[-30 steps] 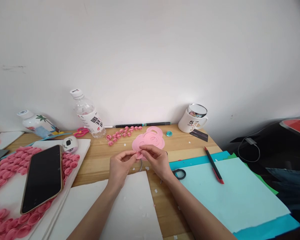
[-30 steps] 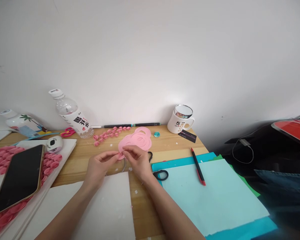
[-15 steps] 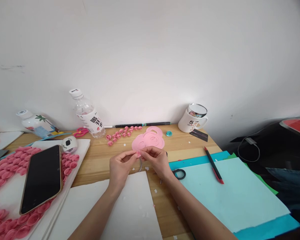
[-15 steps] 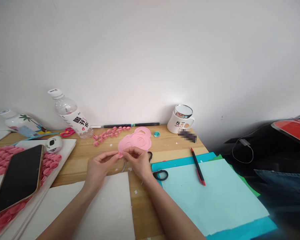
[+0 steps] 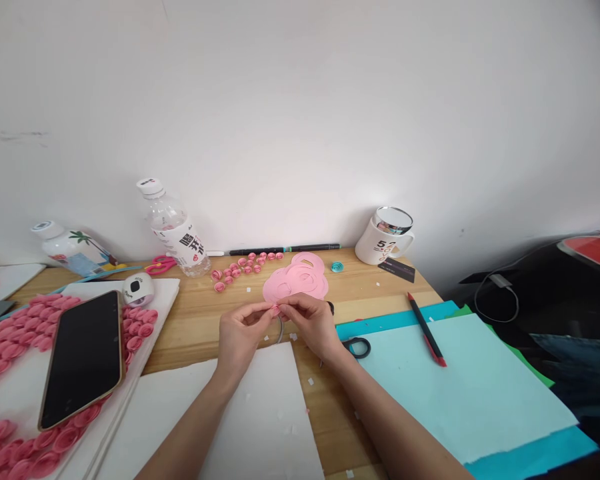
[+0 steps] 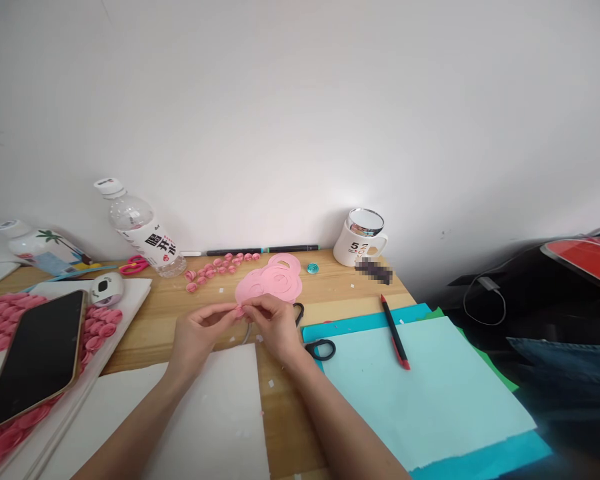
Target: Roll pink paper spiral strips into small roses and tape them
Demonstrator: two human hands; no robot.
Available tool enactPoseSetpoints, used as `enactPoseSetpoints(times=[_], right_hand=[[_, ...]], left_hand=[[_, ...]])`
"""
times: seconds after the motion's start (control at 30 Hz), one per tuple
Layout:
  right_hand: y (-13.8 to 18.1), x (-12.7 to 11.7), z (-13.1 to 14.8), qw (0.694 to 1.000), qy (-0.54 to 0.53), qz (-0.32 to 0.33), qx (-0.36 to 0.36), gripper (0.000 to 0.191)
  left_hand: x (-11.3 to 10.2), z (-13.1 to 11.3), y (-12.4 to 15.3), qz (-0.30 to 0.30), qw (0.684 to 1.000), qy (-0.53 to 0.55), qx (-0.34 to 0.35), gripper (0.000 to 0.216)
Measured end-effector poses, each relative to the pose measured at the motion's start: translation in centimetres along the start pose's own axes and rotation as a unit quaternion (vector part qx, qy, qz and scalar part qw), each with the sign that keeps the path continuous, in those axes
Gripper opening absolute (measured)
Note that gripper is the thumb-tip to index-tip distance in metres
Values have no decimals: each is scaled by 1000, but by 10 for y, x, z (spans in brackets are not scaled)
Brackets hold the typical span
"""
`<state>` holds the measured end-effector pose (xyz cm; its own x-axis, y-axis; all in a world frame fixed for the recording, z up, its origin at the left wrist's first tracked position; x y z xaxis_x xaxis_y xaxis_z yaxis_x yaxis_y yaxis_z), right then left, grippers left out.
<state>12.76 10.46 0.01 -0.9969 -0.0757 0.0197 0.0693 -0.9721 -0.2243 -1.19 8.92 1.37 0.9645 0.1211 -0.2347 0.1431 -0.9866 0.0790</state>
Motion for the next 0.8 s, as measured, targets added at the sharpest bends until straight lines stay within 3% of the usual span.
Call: enactPoseSetpoints(times=[0.13,0.33,0.5,0.8], right_hand=[[4,2,14,992,105,5,-71,14],[13,7,35,956,232,-13,-182,16],[13,6,28,956,252,-35,-143,13],[13,4,8,977,204,-51,-28,10]], left_hand=[[1,-6,0,2,999,-25,36,14],[2,-11,0,-10,991,-67,114,10],[4,-13,3,-25,982,-99,156,13],[6,-4,2,-38,984,-94,143,26]])
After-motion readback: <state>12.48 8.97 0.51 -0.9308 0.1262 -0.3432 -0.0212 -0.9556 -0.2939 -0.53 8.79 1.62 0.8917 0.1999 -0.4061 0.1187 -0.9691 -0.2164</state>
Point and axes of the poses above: each hand's wrist, its own y-axis away from the middle knuckle, its own x-axis out of the palm, z = x × y, the point moved 10 cm from there along -y, towards the middle knuckle, and after that the axes turned 5 degrees about -y, right-handed, at the moved point
